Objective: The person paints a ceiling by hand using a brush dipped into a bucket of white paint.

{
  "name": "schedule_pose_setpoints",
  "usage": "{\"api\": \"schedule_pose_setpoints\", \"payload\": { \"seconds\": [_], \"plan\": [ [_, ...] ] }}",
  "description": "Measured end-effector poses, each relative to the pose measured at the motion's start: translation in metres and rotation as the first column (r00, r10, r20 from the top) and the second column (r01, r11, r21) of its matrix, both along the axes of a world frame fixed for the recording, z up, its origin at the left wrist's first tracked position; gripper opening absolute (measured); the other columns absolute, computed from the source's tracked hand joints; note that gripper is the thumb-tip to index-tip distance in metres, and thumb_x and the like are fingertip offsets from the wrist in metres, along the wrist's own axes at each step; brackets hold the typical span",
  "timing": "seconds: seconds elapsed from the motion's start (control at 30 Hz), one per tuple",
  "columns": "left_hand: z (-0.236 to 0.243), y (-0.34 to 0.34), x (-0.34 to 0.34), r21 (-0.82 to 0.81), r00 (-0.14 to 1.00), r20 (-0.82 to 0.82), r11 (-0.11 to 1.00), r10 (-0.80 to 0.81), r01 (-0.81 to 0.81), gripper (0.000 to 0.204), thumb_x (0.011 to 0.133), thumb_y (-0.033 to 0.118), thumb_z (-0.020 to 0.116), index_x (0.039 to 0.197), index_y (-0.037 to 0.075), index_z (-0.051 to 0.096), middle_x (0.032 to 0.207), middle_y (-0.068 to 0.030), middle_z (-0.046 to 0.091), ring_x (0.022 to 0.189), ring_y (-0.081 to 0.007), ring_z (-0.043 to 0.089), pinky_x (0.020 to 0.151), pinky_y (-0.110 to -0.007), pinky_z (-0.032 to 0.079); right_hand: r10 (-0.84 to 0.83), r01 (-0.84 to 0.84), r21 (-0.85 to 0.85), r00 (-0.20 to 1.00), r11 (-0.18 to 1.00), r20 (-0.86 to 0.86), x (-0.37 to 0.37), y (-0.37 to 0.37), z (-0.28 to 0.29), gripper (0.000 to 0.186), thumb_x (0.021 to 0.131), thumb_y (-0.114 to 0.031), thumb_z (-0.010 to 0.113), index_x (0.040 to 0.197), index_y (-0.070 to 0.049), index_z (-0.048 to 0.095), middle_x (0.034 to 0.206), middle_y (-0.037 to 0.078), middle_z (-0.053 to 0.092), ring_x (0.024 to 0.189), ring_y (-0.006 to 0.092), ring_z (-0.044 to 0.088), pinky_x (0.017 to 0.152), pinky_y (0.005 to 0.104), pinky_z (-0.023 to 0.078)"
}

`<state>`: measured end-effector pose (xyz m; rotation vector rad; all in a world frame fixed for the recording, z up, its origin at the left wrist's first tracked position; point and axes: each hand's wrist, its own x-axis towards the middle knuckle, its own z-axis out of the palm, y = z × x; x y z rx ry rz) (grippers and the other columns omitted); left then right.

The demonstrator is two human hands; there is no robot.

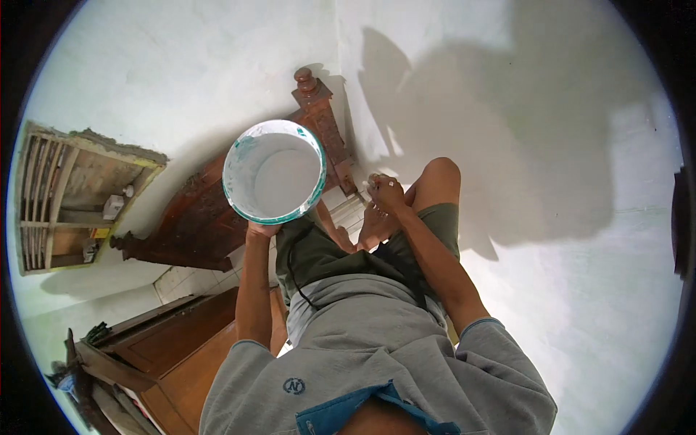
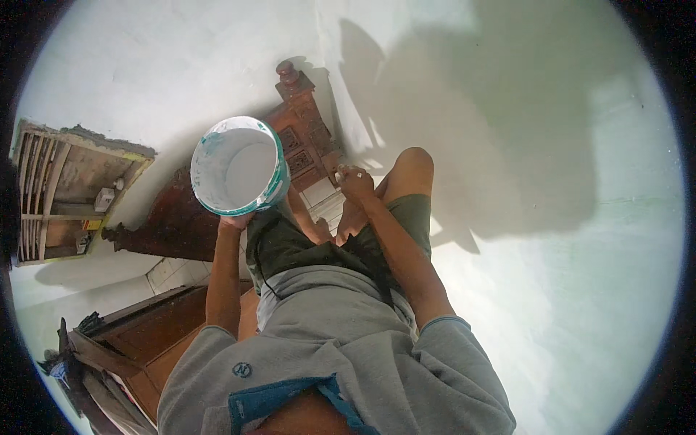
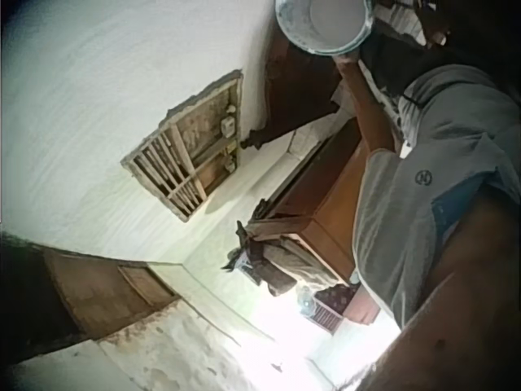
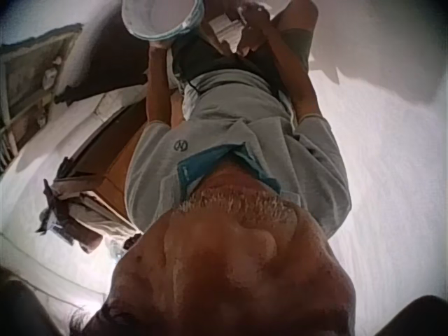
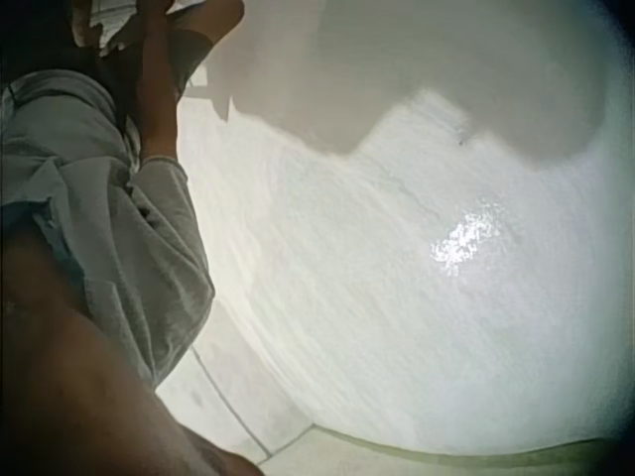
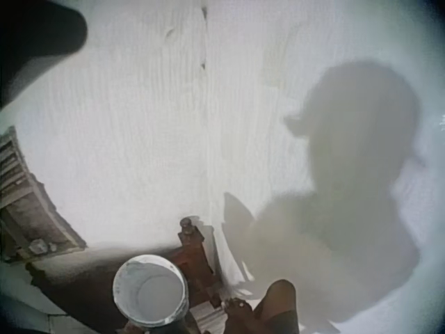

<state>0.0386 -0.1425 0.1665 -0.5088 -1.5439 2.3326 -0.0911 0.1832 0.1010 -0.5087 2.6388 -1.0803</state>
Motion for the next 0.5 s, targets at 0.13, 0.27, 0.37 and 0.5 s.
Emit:
{"api": "schedule_pose_setpoints", "payload": {
  "seconds": [0.13, 0.27, 0.37, 0.5],
  "plan": [
    [-0.001, 0.009, 0.003, -0.981, 0.979, -0.121, -0.129, -0.162, -0.143, 0.05, 0.087, 0.039, 0.049, 0.129, 0.013, 0.044, 0.132, -0.0083, 0.046, 0.123, -0.0277, 0.04, 0.104, -0.041, 0.031, -0.056, 0.056, 0.002, 0.997, 0.998, -0.056, 0.004, -0.002, 0.001, 0.03, 0.079, -0.03, 0.057, 0.098, -0.008, 0.061, 0.088, 0.014, 0.061, 0.082, 0.0343, 0.059, 0.073, 0.0416, 0.048],
    [-0.011, 0.003, 0.003, -0.311, 0.938, 0.125, -0.911, -0.322, -0.271, 0.049, 0.089, 0.037, 0.045, 0.131, 0.011, 0.041, 0.134, -0.0084, 0.045, 0.124, -0.0264, 0.039, 0.104, -0.04, 0.031, -0.034, 0.034, 0.06, 0.999, 0.998, 0.009, 0.003, -0.002, 0.006, 0.032, 0.083, -0.036, 0.053, 0.093, -0.007, 0.061, 0.095, 0.017, 0.062, 0.09, 0.036, 0.059, 0.078, 0.046, 0.049],
    [-0.02, 0.001, 0.01, -0.156, 0.943, 0.142, -0.948, -0.3, -0.278, 0.048, 0.09, 0.035, 0.045, 0.13, 0.01, 0.042, 0.134, -0.01, 0.044, 0.123, -0.0256, 0.04, 0.104, -0.04, 0.032, -0.013, 0.014, 0.054, 1.0, 0.998, -0.028, 0.009, -0.002, 0.021, 0.029, 0.084, -0.033, 0.052, 0.094, -0.008, 0.061, 0.095, 0.017, 0.062, 0.091, 0.0362, 0.059, 0.079, 0.0459, 0.049],
    [-0.02, 0.0, 0.005, 0.12, 0.925, 0.159, -0.923, -0.345, -0.365, 0.044, 0.09, 0.033, 0.048, 0.127, 0.011, 0.047, 0.133, -0.0108, 0.045, 0.123, -0.0251, 0.041, 0.103, -0.04, 0.034, -0.009, 0.004, -0.101, 0.999, 0.995, -0.043, 0.005, 0.004, 0.013, 0.027, 0.085, -0.029, 0.05, 0.101, -0.008, 0.058, 0.094, 0.017, 0.061, 0.089, 0.0372, 0.059, 0.078, 0.047, 0.048]
  ]
}}
